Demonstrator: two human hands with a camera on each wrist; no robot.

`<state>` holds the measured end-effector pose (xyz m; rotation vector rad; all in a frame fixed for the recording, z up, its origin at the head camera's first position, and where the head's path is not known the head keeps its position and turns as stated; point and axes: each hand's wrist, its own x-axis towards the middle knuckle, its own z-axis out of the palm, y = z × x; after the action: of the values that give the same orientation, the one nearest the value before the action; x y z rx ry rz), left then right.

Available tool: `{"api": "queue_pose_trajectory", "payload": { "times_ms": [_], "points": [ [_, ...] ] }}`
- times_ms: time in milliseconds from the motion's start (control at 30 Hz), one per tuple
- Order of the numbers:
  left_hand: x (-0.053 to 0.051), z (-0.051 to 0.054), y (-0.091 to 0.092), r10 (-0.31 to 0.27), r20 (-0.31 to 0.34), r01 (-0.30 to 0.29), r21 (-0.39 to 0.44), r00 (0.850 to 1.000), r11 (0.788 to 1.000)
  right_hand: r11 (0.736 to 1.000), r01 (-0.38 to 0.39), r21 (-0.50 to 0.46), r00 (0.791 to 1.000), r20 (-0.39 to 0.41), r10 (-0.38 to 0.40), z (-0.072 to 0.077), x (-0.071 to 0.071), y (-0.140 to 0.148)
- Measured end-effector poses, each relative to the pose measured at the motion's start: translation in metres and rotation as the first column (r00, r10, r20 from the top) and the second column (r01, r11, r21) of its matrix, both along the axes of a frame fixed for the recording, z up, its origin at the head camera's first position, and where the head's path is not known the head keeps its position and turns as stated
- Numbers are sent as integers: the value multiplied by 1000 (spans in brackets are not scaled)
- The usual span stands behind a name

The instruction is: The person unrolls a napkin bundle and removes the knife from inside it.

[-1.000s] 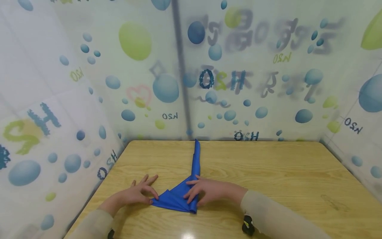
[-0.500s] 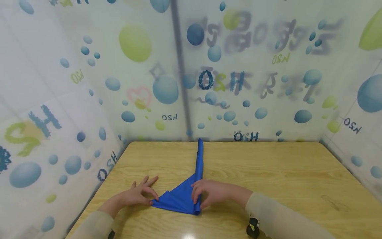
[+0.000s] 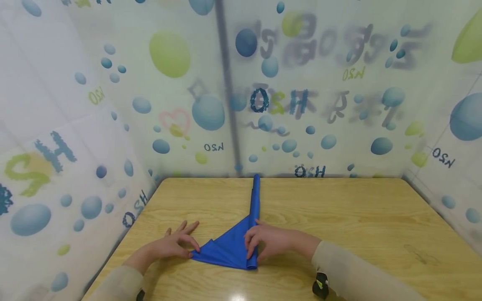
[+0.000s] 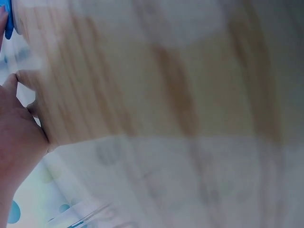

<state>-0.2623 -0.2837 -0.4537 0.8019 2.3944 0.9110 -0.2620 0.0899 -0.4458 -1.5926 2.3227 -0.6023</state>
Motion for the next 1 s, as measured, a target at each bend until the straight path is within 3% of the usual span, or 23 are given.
{"api": "queue_pose_trajectory", "payload": {
  "times_ms": [267, 433, 633, 833, 1000],
  "points": [
    [0, -2, 2, -5, 8, 5, 3, 1000, 1000, 1000, 18, 13, 992, 126, -20, -1, -3, 2],
    [-1, -4, 3, -1, 1, 1, -3, 1000, 1000, 999, -9, 48, 994, 109, 3, -5, -2, 3],
    [-2, -4, 3, -1, 20, 1, 3, 1000, 1000, 996, -22, 92, 987, 158, 7, -7, 1, 7],
    [-3, -1, 1, 0, -2, 0, -2, 1000, 1000, 998, -8, 68, 983, 183, -5, -4, 2, 8],
    [-2, -1, 0, -7, -8, 7, 0, 1000, 1000, 998, -19, 67, 988, 153, 9, -7, 1, 11]
  ]
}}
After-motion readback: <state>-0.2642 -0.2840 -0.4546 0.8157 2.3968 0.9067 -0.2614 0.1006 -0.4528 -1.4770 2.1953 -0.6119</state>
